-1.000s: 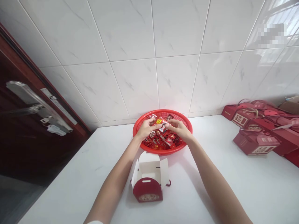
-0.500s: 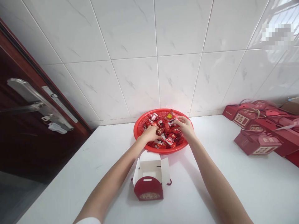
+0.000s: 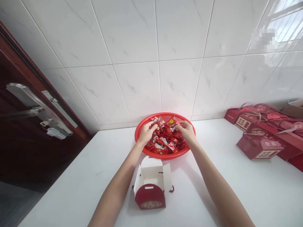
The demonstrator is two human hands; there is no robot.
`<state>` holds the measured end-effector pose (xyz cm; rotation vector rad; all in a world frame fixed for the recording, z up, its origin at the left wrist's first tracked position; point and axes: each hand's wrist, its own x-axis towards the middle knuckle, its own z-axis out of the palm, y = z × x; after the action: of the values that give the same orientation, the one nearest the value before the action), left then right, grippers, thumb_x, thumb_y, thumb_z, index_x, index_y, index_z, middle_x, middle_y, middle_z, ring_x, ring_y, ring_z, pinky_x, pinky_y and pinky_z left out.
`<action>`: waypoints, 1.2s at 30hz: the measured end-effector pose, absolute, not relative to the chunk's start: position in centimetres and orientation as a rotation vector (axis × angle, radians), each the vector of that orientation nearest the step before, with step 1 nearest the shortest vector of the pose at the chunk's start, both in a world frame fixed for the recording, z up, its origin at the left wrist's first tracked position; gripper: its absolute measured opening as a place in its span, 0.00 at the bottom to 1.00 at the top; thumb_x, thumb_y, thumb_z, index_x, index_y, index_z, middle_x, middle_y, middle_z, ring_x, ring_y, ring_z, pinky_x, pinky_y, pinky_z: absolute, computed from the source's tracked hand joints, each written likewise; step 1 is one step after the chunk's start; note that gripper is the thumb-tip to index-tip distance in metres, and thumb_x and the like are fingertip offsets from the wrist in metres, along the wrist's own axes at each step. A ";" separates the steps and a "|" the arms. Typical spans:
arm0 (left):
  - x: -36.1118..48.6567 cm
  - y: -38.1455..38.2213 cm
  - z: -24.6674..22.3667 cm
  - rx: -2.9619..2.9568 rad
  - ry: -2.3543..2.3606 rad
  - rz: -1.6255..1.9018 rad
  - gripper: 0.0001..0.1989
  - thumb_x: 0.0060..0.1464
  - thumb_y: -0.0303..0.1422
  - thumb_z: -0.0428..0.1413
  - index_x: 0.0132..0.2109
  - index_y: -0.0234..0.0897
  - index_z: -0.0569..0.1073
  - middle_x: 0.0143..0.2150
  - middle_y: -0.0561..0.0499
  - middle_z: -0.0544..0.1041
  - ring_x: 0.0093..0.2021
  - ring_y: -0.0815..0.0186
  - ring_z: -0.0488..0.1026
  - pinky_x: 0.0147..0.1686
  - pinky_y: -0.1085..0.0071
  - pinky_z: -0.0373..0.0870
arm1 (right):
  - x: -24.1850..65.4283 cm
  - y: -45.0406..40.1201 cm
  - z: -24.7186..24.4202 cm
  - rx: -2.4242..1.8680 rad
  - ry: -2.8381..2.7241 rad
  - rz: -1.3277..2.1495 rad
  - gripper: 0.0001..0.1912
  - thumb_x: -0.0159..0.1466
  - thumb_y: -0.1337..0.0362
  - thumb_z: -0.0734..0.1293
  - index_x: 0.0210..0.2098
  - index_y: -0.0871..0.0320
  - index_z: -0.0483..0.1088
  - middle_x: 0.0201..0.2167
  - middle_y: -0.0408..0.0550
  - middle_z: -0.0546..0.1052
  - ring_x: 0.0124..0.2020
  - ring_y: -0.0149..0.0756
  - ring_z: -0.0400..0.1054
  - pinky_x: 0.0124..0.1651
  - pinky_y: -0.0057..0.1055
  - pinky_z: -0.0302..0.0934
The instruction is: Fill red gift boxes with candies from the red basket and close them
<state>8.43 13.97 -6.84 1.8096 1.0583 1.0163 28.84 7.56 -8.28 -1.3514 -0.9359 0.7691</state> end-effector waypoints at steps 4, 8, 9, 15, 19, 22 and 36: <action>8.4 13.7 -6.9 1.782 0.964 1.110 0.28 0.60 0.45 0.54 0.62 0.35 0.74 0.58 0.41 0.80 0.55 0.53 0.79 0.53 0.59 0.76 | 28.7 7.6 -8.4 -1.402 -1.014 0.691 0.18 0.51 0.54 0.73 0.38 0.55 0.71 0.37 0.49 0.80 0.42 0.46 0.75 0.45 0.42 0.70; 8.6 13.5 -6.9 1.830 0.915 1.181 0.24 0.57 0.43 0.58 0.56 0.36 0.77 0.58 0.42 0.80 0.58 0.53 0.77 0.58 0.59 0.73 | 28.1 7.2 -7.7 -1.328 -1.185 0.723 0.18 0.56 0.47 0.72 0.34 0.56 0.72 0.35 0.50 0.81 0.42 0.45 0.76 0.47 0.41 0.70; 8.7 13.3 -6.9 1.854 0.906 1.190 0.21 0.57 0.42 0.58 0.54 0.36 0.78 0.57 0.42 0.81 0.57 0.53 0.77 0.58 0.58 0.73 | 27.9 7.0 -7.5 -1.299 -1.244 0.773 0.20 0.57 0.45 0.72 0.33 0.56 0.73 0.32 0.49 0.80 0.38 0.44 0.76 0.44 0.40 0.71; 8.8 12.0 -6.3 2.077 0.763 1.110 0.08 0.52 0.36 0.64 0.40 0.41 0.82 0.53 0.46 0.83 0.57 0.53 0.78 0.61 0.56 0.70 | 27.4 6.6 -7.0 -1.092 -1.377 1.008 0.26 0.60 0.41 0.71 0.44 0.57 0.77 0.37 0.48 0.82 0.34 0.39 0.78 0.41 0.36 0.73; 8.6 11.9 -6.2 2.211 0.623 1.021 0.07 0.53 0.34 0.64 0.40 0.40 0.83 0.57 0.44 0.81 0.61 0.52 0.75 0.65 0.54 0.67 | 27.9 6.8 -7.2 -1.062 -1.293 1.064 0.26 0.58 0.42 0.73 0.43 0.58 0.77 0.36 0.48 0.82 0.35 0.39 0.78 0.41 0.36 0.74; 8.4 12.1 -6.4 2.139 0.591 1.020 0.10 0.55 0.37 0.62 0.43 0.38 0.83 0.58 0.43 0.81 0.60 0.52 0.76 0.63 0.56 0.69 | 28.1 6.6 -7.2 -1.055 -1.234 1.068 0.25 0.57 0.45 0.75 0.43 0.58 0.77 0.36 0.48 0.82 0.35 0.38 0.77 0.41 0.35 0.74; 8.6 12.9 -7.3 2.215 0.932 0.485 0.13 0.55 0.34 0.60 0.47 0.39 0.83 0.49 0.46 0.84 0.50 0.53 0.80 0.50 0.64 0.77 | 28.0 6.6 -6.8 -1.020 -0.999 1.007 0.23 0.52 0.46 0.79 0.37 0.57 0.80 0.36 0.49 0.84 0.36 0.41 0.77 0.42 0.35 0.71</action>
<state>8.59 12.93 -7.31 2.2149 0.9320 0.4850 28.02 6.59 -6.76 -1.0200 -0.9994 1.0072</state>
